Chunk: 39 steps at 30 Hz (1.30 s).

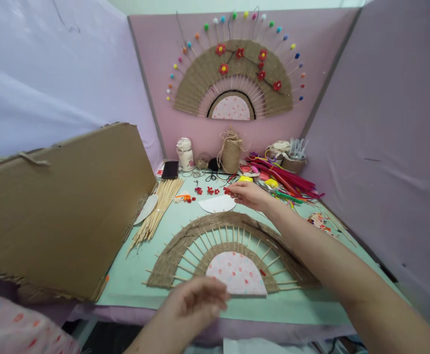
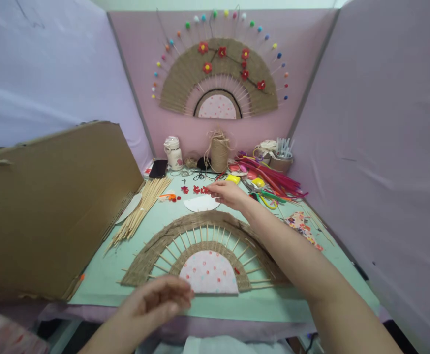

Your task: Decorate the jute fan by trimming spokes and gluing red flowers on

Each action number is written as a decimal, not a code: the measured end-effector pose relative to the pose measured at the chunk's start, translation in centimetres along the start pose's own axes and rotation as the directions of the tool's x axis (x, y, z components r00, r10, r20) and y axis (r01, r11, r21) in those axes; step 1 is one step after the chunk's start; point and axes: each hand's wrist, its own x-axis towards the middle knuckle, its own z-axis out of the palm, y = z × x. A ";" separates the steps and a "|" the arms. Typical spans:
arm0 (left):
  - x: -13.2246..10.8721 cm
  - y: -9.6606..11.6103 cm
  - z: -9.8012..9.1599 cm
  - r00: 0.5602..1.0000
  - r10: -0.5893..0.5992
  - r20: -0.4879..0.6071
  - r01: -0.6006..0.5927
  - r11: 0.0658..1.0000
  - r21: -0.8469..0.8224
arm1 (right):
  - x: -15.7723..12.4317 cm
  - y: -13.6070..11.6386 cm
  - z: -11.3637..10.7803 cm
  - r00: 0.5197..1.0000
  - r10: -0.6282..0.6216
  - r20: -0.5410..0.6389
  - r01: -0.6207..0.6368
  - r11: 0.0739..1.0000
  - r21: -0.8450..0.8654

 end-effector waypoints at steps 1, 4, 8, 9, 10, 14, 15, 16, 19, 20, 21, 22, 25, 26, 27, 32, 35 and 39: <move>1.1 0.9 0.3 0.992 0.093 -0.089 -0.089 0.995 0.049 | -1.3 -0.6 0.1 1.000 0.002 0.006 -0.002 0.998 0.069; 5.3 3.0 1.3 0.936 0.265 -0.231 -0.261 0.964 0.048 | -5.6 -1.9 1.0 0.988 0.090 0.125 -0.147 0.793 0.591; 9.2 3.2 3.0 0.926 0.278 -0.257 -0.313 0.944 -0.107 | -10.3 -2.2 2.8 0.955 0.168 0.246 -0.298 0.514 0.804; 9.6 2.9 3.3 0.931 0.264 -0.251 -0.303 0.944 -0.131 | -11.1 -2.1 3.2 0.952 0.181 0.248 -0.306 0.480 0.822; 9.7 2.5 3.6 0.935 0.257 -0.243 -0.298 0.943 -0.149 | -11.7 -2.0 3.6 0.951 0.193 0.242 -0.305 0.454 0.837; 9.5 0.9 4.2 0.944 0.252 -0.213 -0.297 0.930 -0.218 | -13.0 -1.1 4.7 0.961 0.225 0.163 -0.248 0.428 0.869; 9.5 0.5 4.3 0.942 0.251 -0.222 -0.301 0.925 -0.234 | -13.1 -0.8 5.0 0.964 0.230 0.134 -0.226 0.437 0.871; 9.5 0.2 4.4 0.938 0.251 -0.239 -0.308 0.919 -0.245 | -13.2 -0.6 5.3 0.967 0.234 0.105 -0.203 0.451 0.869; 9.9 -0.4 4.6 0.925 0.259 -0.279 -0.333 0.906 -0.262 | -13.4 -0.2 6.2 0.970 0.241 0.026 -0.149 0.508 0.848; 10.0 -0.6 4.7 0.924 0.261 -0.279 -0.336 0.904 -0.266 | -13.5 -0.2 6.5 0.970 0.243 0.008 -0.139 0.529 0.837; 10.1 -0.7 4.7 0.925 0.263 -0.274 -0.336 0.902 -0.270 | -13.7 -0.2 6.7 0.970 0.242 -0.013 -0.126 0.551 0.825; 10.1 -0.8 4.7 0.925 0.262 -0.274 -0.336 0.901 -0.273 | -13.8 -0.3 6.8 0.970 0.239 -0.042 -0.108 0.581 0.807; 9.8 -0.8 4.2 0.916 0.257 -0.308 -0.342 0.901 -0.265 | -14.8 -0.5 5.3 0.964 0.203 -0.173 -0.048 0.769 0.638; 9.6 -0.8 3.9 0.909 0.255 -0.330 -0.347 0.902 -0.257 | -15.3 -0.3 4.1 0.955 0.180 -0.235 -0.033 0.855 0.518; 9.3 -0.7 3.5 0.901 0.251 -0.353 -0.349 0.904 -0.248 | -15.8 0.1 2.6 0.944 0.142 -0.299 -0.026 0.933 0.360; 8.4 -0.3 1.5 0.869 0.192 -0.457 -0.341 0.900 -0.271 | -19.5 5.2 -7.2 0.757 0.003 -0.653 -0.328 0.866 -0.377; 8.2 -0.2 0.9 0.861 0.156 -0.484 -0.327 0.899 -0.291 | -21.1 8.8 -10.9 0.745 0.119 -0.656 -0.588 0.582 -0.562; 7.9 -0.3 0.5 0.858 0.132 -0.496 -0.306 0.908 -0.286 | -21.0 10.8 -11.7 0.754 0.281 -0.593 -0.648 0.463 -0.605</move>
